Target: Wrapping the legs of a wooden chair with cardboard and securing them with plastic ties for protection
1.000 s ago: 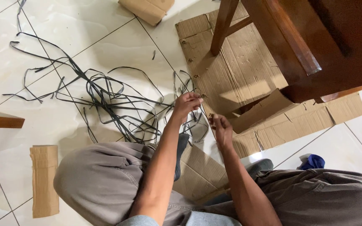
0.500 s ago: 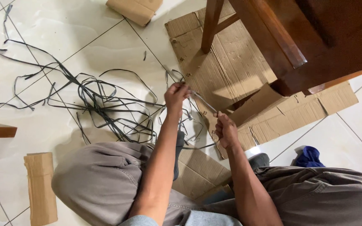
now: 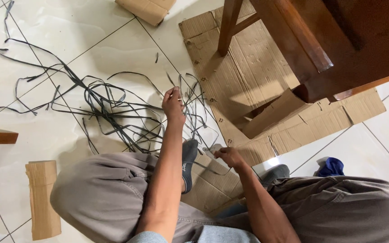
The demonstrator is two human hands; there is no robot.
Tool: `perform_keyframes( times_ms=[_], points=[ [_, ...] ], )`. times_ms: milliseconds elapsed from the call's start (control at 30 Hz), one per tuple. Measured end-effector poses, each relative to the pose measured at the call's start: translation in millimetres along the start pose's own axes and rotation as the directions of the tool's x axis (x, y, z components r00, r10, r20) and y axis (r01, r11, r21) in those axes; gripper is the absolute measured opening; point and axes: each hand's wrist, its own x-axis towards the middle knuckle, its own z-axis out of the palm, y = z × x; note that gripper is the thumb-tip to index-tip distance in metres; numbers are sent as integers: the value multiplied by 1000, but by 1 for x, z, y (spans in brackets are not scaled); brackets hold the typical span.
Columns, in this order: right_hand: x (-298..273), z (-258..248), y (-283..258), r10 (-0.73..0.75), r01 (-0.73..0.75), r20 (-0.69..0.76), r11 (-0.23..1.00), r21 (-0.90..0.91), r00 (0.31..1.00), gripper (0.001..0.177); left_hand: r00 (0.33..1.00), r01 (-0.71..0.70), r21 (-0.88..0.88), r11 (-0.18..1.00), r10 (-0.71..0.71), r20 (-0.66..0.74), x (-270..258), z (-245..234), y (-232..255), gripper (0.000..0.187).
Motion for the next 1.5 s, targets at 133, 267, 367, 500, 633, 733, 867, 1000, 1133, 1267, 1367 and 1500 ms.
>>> perform_keyframes(
  times_ms=[133,267,367,500,633,733,867,1000,1133,1267,1367,1500],
  points=[
    [25,-5,27,-91,85,-24,980,-181,996,34,988,-110,-32,993,105,-111,4,-17,24,15],
    [28,-14,14,43,-92,-126,905,-416,991,34,958,-217,-74,973,197,-209,18,-32,41,15],
    [57,-6,30,119,102,172,449,-888,978,42,968,-189,157,969,210,-137,11,-33,24,14],
    [62,19,70,342,25,291,609,-793,894,21,977,-158,722,673,215,13,46,-59,-46,11],
    [11,28,20,463,72,506,682,-728,727,18,983,-142,916,375,163,86,41,-74,-56,16],
    [-3,28,11,392,-78,586,870,-487,709,27,975,-137,931,338,213,66,42,-82,-59,18],
    [31,37,10,243,-111,513,955,-273,823,43,946,-141,953,267,320,51,19,-74,-42,56],
    [17,30,-23,53,66,365,949,-308,929,35,931,-256,888,382,346,120,12,-73,-56,32],
    [23,24,8,-113,222,233,824,-522,966,35,930,-360,883,302,183,317,28,-96,-120,15],
    [37,20,45,-140,230,193,766,-601,971,41,921,-389,882,266,91,379,0,-93,-120,27],
    [29,17,31,-81,146,135,792,-593,988,43,969,-246,928,279,55,241,24,-92,-142,31],
    [24,21,24,-121,136,64,821,-554,991,40,977,-175,857,485,196,89,23,-77,-108,28]
  ],
)
